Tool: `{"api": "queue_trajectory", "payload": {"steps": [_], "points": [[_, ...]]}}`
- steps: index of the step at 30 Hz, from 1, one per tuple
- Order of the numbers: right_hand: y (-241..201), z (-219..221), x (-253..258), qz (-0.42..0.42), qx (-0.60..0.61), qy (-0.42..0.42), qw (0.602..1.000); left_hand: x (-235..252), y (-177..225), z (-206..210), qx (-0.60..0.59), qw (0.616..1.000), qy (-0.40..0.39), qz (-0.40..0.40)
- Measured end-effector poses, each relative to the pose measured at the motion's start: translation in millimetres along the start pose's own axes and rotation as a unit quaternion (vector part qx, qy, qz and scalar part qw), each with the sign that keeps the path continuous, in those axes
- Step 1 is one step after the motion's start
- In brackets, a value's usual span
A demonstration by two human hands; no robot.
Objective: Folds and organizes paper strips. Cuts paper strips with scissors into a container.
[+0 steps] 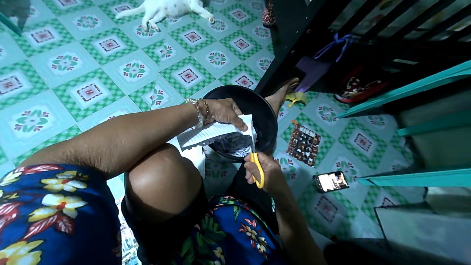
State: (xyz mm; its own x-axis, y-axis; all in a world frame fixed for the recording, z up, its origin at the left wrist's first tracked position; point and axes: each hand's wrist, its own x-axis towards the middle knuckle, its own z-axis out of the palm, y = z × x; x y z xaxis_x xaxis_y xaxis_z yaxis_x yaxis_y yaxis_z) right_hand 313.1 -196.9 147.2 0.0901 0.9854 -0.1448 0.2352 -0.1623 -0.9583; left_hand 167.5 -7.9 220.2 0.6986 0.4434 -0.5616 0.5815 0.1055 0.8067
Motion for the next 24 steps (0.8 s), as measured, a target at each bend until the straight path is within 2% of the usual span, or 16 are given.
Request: {"api": "queue_trajectory", "payload": {"steps": [3, 9, 14, 20, 24], "points": [[-0.2, 0.4, 2.9, 0.002, 0.008, -0.014, 1.0, -1.2, 1.2, 0.8, 0.007, 1.0, -0.016, -0.005], [1.9, 3.0, 1.9, -0.001, -0.007, 0.012, 1.0, 0.5, -2.8, 0.6, -0.001, 1.0, -0.021, -0.002], [3.6, 3.3, 7.3, -0.009, 0.024, -0.012, 1.0, 2.1, -2.4, 3.6, 0.022, 0.999, -0.033, -0.01], [6.8, 6.2, 6.1, -0.04, 0.003, 0.026, 0.999, 1.7, -4.1, 4.1, 0.014, 0.999, -0.034, -0.02], [4.4, 4.1, 7.0, -0.005, 0.04, 0.005, 0.999, 3.8, -5.7, 2.3, 0.023, 0.999, -0.021, -0.014]]}}
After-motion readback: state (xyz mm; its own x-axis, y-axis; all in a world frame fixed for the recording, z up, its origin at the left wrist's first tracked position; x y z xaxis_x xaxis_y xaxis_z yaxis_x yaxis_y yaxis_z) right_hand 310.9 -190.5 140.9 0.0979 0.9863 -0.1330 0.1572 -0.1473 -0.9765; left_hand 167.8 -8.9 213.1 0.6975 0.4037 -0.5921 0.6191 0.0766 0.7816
